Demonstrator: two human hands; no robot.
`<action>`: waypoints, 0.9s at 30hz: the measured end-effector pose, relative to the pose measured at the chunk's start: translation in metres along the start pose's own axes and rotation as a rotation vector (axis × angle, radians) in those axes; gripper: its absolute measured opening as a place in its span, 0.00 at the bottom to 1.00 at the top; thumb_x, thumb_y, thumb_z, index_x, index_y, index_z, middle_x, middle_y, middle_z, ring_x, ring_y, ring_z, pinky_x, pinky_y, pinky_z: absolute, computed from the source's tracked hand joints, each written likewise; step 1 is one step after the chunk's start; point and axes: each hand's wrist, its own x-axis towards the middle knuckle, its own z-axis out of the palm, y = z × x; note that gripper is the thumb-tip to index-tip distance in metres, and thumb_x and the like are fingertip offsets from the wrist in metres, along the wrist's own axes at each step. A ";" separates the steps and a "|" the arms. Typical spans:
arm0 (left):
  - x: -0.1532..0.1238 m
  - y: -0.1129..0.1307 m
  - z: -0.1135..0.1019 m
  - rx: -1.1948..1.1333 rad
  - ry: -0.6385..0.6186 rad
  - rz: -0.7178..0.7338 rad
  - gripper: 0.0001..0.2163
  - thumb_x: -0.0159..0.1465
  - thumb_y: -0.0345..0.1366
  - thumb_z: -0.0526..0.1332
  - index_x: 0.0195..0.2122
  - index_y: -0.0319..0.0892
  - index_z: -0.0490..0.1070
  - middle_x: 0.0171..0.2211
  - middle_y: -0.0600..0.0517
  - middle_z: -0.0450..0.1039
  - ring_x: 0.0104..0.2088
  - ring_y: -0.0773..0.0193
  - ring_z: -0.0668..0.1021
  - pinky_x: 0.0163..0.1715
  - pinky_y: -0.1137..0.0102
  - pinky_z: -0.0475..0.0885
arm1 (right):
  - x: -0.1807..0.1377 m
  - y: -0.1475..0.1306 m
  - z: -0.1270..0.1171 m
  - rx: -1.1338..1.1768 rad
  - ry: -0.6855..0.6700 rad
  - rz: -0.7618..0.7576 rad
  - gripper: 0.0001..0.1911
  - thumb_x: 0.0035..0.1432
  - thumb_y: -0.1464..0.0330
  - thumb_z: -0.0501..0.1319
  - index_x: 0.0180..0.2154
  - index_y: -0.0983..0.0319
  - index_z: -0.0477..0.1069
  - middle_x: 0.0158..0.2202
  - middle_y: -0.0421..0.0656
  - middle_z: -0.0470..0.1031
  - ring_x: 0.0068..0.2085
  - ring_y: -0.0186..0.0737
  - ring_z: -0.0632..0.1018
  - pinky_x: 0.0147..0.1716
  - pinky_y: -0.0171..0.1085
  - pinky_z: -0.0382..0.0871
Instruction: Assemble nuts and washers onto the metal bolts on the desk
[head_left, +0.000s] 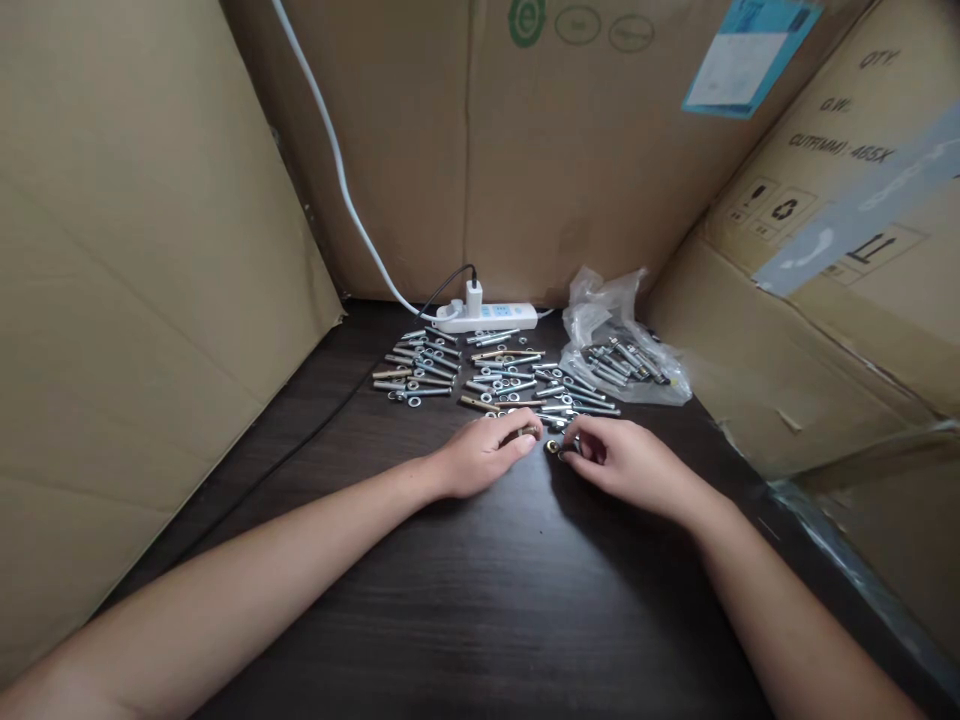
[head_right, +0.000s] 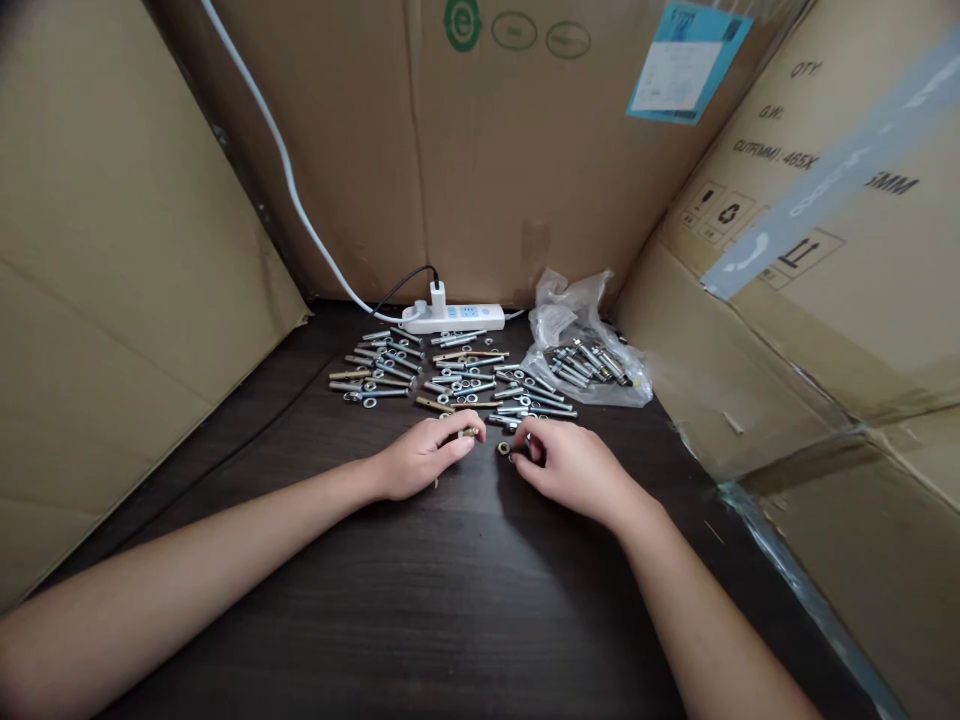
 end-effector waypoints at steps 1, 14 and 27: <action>0.000 0.000 0.000 0.006 -0.005 -0.002 0.09 0.66 0.35 0.46 0.41 0.42 0.64 0.35 0.53 0.68 0.35 0.65 0.69 0.39 0.71 0.63 | 0.000 0.000 0.001 -0.025 -0.014 0.005 0.06 0.52 0.65 0.58 0.34 0.58 0.70 0.25 0.38 0.71 0.26 0.34 0.70 0.24 0.32 0.56; 0.000 -0.001 0.002 0.071 -0.026 -0.053 0.08 0.66 0.38 0.48 0.39 0.43 0.65 0.33 0.55 0.67 0.33 0.66 0.70 0.38 0.71 0.64 | 0.002 -0.009 0.009 -0.099 -0.037 0.076 0.05 0.49 0.68 0.58 0.32 0.59 0.68 0.25 0.38 0.71 0.25 0.33 0.69 0.24 0.32 0.52; -0.001 0.002 0.001 0.108 -0.044 -0.056 0.08 0.66 0.38 0.48 0.38 0.43 0.64 0.32 0.55 0.67 0.33 0.66 0.69 0.37 0.71 0.64 | 0.001 -0.015 0.009 -0.098 -0.036 0.076 0.06 0.49 0.69 0.58 0.33 0.59 0.66 0.24 0.37 0.70 0.24 0.34 0.68 0.23 0.32 0.50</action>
